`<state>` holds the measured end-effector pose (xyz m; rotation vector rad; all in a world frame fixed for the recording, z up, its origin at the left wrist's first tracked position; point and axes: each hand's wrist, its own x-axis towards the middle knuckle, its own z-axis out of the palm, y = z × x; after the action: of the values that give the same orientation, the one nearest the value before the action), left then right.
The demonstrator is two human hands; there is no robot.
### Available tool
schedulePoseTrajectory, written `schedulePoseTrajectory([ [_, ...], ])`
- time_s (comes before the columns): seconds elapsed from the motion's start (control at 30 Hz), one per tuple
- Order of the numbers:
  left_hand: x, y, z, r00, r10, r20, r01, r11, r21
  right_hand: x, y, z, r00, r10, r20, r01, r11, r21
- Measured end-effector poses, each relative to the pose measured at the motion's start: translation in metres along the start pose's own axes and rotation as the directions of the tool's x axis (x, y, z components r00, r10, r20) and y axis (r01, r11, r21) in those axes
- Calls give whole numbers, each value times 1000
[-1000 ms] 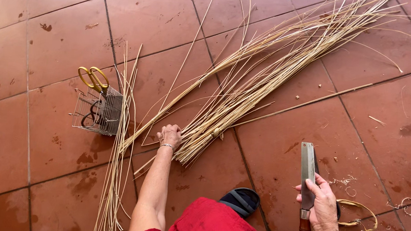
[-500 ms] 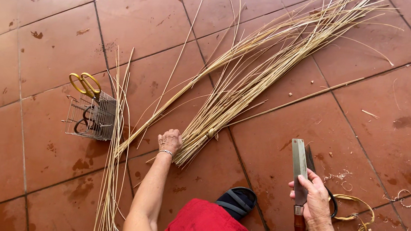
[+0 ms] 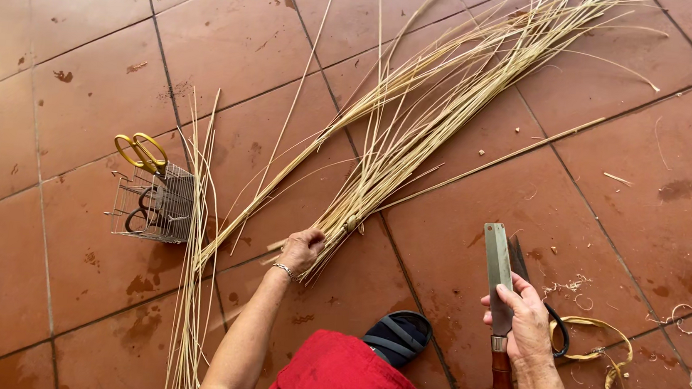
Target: The person sits on a tiled floor and uses a large knife to split long, thin bamboo strips into finer strands. They hold the bamboo with one hand and draw the knife along its length to peel off layers, occasionally using scissors to trim the material. The processed bamboo strands are gathered into a pile on the floor.
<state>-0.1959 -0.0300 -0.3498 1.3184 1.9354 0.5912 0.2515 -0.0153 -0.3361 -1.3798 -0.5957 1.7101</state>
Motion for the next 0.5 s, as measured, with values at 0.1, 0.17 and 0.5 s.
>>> schedulePoseTrajectory([
  [0.1, 0, 0, 1, 993, 30, -117, -40, 996, -77, -2, -1, -2, 999, 14, -37, -14, 1000, -14],
  [0.17, 4, 1, -3, 979, 12, -202, 47, 957, 288, -3, -1, -1, 999, 16, -36, -16, 1000, -1],
  [0.5, 54, 70, 60, 827, 561, 31, -509, 724, 466, -8, 9, 14, 999, 44, -3, -44, 998, 33],
])
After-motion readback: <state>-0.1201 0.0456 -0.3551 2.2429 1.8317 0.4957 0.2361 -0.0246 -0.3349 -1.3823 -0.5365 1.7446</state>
